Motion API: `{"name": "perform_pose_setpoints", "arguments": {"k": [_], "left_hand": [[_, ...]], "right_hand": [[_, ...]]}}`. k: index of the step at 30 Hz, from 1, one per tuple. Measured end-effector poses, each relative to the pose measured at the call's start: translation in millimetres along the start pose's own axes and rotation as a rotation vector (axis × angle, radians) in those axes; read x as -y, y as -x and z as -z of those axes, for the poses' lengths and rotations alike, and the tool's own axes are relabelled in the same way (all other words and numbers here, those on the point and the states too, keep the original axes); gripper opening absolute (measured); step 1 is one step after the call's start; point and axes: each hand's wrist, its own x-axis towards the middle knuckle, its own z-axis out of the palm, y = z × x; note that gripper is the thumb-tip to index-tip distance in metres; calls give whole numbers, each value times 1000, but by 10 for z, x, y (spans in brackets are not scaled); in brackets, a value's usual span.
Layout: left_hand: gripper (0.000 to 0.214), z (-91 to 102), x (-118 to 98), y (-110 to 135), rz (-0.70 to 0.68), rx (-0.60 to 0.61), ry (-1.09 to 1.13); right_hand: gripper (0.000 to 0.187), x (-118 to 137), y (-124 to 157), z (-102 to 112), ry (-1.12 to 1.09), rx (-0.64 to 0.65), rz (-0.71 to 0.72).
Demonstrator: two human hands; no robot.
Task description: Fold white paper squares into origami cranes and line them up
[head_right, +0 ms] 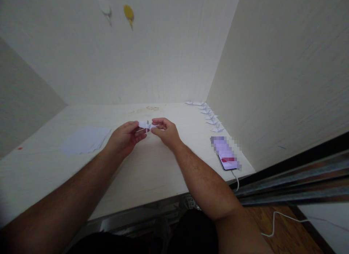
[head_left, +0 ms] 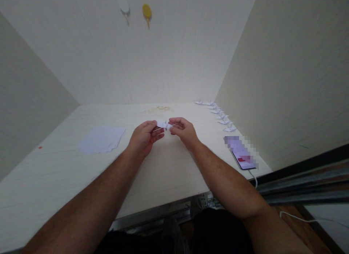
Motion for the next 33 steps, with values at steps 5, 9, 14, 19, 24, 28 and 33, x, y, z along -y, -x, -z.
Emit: {"name": "perform_pose_setpoints", "arguments": {"k": [5,9,14,19,24,28,33], "left_hand": [[17,-57,99,33,-116,-44,-154],[17,-74,116,50,-142,-52,-188],[12,-66,89,46,2,-21,-29],[16,-108,61,38,140,-46,173],[23,-134,54,39,171,-52,237],[22,-125,65,42,176,-40,237],[17,-92,96,11,142,-47,234]], "right_hand": [[38,-22,30,-38,256,-105,117],[22,-24,45,-55,279,-130,153],[20,-25,44,-66,264,-128,142],[21,-27,30,-70,209,-123,127],[22,-10,20,-58,140,-99,122],[24,-13,19,-46,67,-82,94],[31,-43,1,-43,41,-106,66]]}}
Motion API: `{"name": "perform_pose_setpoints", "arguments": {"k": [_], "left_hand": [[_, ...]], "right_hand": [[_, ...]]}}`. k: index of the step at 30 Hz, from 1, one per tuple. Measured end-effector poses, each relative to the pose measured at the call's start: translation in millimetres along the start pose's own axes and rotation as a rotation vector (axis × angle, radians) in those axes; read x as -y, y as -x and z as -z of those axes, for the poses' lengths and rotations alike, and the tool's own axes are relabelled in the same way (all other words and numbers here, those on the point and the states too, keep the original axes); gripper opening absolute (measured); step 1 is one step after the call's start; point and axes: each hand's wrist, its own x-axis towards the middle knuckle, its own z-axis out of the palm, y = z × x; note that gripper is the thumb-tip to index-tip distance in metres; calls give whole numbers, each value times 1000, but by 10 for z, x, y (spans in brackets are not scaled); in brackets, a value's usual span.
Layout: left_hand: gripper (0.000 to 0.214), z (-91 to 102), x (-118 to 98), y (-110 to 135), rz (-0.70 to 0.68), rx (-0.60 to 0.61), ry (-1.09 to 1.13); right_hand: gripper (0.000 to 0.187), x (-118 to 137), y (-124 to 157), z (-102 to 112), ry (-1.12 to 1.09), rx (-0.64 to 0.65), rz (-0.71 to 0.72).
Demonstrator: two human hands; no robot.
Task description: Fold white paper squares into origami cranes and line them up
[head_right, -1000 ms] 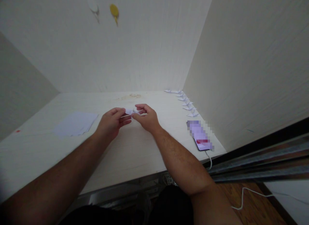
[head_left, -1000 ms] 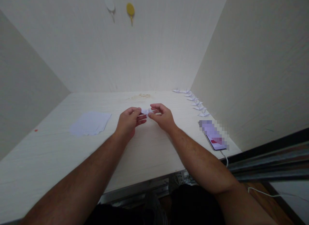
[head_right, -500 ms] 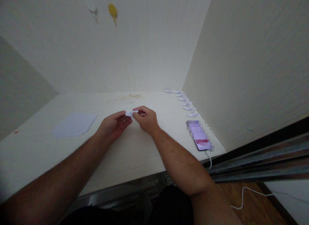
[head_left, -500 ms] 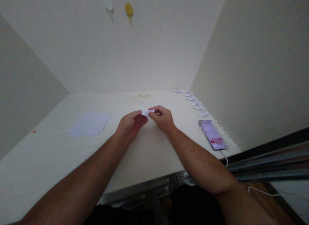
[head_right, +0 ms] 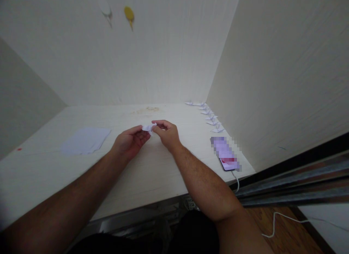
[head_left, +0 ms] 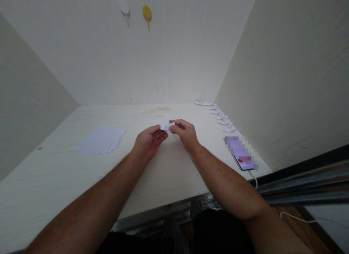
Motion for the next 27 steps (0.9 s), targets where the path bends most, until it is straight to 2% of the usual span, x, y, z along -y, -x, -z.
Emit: {"name": "perform_pose_setpoints", "arguments": {"k": [4,10,13,16,18,22,27], "left_hand": [[13,42,31,-69,-74,-54,15],[17,49,81,-111,-158,-18,61],[15,49,98,-125,-164,-33,87],[15,59,110,-145,-159,-93,113],[15,68,118,-153,-153,-105,114],[15,80,141,-147,-131,-90,142],[12,95,164,-114,-34,-7,180]], "right_hand": [[35,-17,36,-26,224,-128,80],[38,-17,140,-93,576,-135,137],[36,8,172,-109,688,-210,355],[46,38,216,-135,765,-234,604],[46,47,248,-167,845,-223,661],[34,21,263,-232,1021,-190,570],[16,-20,198,-208,1015,-207,353]]}}
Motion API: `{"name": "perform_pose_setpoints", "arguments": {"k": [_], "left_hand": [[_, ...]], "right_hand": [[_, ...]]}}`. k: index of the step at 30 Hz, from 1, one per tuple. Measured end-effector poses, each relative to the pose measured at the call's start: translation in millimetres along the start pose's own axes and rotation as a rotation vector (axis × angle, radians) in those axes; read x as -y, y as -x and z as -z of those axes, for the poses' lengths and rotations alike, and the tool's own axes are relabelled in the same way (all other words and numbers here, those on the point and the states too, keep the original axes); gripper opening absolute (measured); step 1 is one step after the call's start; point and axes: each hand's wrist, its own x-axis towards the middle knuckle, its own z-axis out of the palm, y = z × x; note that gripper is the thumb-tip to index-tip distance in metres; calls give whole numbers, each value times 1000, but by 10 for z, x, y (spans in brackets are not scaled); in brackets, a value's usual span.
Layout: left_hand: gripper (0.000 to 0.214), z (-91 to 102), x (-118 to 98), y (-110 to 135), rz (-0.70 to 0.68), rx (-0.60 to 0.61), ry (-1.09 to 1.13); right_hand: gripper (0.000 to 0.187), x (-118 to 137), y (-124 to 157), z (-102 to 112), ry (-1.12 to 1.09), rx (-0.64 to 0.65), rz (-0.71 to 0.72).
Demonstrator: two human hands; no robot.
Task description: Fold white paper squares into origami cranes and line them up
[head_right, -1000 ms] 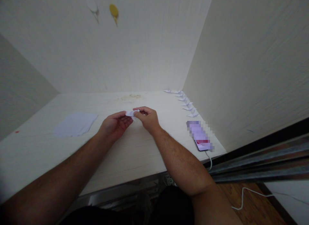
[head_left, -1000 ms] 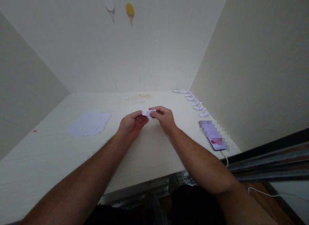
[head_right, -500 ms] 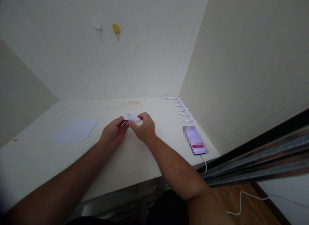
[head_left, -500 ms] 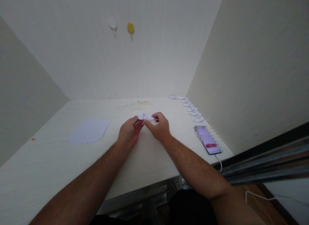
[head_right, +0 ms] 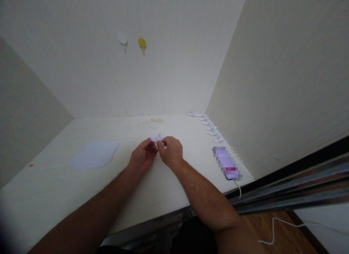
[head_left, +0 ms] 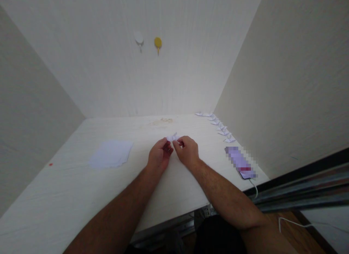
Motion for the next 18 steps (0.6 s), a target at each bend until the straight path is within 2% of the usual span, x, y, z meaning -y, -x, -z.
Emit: {"name": "perform_pose_setpoints", "arguments": {"k": [2,9,14,18], "left_hand": [[5,5,2,16,2,11,-37],[30,2,16,63,-96,-6,-252],[32,18,11,40,-147,-30,-237],[33,38,-5,2,-191,-30,-256]], "right_hand": [[18,-27,-15,11,-11,1,-20],[26,-43,-32,55,-22,-20,-74],[27,-80,-48,46,-83,-21,-123],[24,-107,-54,27,-237,14,-195]]}}
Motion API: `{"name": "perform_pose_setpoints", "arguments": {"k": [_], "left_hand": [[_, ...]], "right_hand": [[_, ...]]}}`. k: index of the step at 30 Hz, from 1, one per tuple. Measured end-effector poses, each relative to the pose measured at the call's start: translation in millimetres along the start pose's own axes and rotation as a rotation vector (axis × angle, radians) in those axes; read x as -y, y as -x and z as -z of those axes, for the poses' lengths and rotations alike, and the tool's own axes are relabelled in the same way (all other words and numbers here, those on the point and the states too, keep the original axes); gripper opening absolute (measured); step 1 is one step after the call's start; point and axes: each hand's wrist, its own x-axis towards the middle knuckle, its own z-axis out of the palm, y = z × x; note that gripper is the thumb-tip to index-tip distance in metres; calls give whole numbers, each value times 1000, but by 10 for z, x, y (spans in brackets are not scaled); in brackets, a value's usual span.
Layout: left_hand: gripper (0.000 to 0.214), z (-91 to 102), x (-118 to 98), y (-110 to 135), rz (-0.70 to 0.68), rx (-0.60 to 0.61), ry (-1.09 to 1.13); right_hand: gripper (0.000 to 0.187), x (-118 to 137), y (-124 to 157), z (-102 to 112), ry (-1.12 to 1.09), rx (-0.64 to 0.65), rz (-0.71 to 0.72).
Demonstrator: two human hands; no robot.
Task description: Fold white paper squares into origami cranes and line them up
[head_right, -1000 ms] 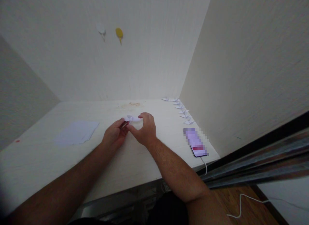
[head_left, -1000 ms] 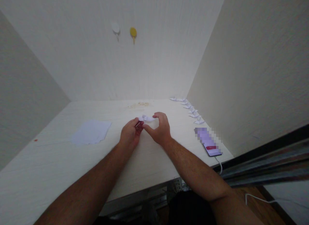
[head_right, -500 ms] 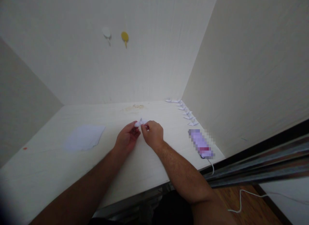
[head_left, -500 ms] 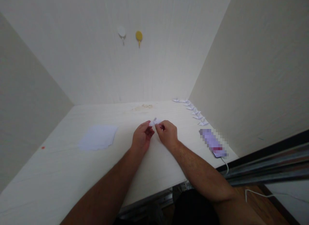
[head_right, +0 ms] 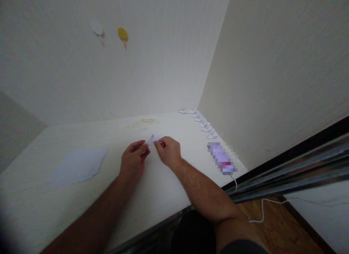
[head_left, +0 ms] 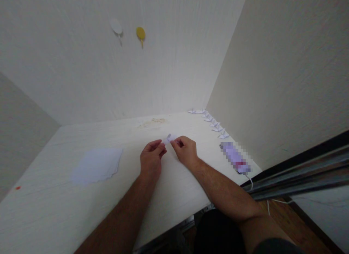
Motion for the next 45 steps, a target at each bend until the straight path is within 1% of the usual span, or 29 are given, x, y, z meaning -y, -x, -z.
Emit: {"name": "perform_pose_setpoints", "arguments": {"k": [3,7,12,17,19,22,24,26,28,31,34,37,45], "left_hand": [[31,11,-3,-22,-26,24,-16],[28,16,7,-38,-53,29,-64],[25,50,67,-76,-113,33,-200],[20,92,112,-123,-168,10,-346],[22,82,103,-116,-174,14,-376],[37,43,76,-81,-166,31,-388],[46,19,62,-59,-154,39,-397],[44,7,58,-49,-156,49,-424],[37,3,57,-51,-169,54,-465],[29,-2,53,-57,-163,43,-526],[23,-13,48,-53,-150,31,-555],[20,-20,55,-46,-148,21,-577],[20,-20,72,-43,-144,7,-628]], "right_hand": [[22,1,-8,-16,-160,25,-100],[23,8,-33,-21,-306,8,-222],[24,-21,-83,-7,-390,-26,-289],[22,-56,-79,-49,-548,29,-352],[22,-71,-69,-69,-555,42,-354],[22,-129,-141,-56,-456,-8,-347],[20,-214,-294,-4,-317,-76,-342],[18,-344,-525,80,-117,-111,-317],[17,-509,-788,176,95,-102,-299],[19,-767,-1131,295,341,-129,-377],[21,-969,-1351,345,405,-138,-412],[21,-1097,-1485,339,455,-136,-427],[23,-1248,-1699,318,556,-135,-424]]}}
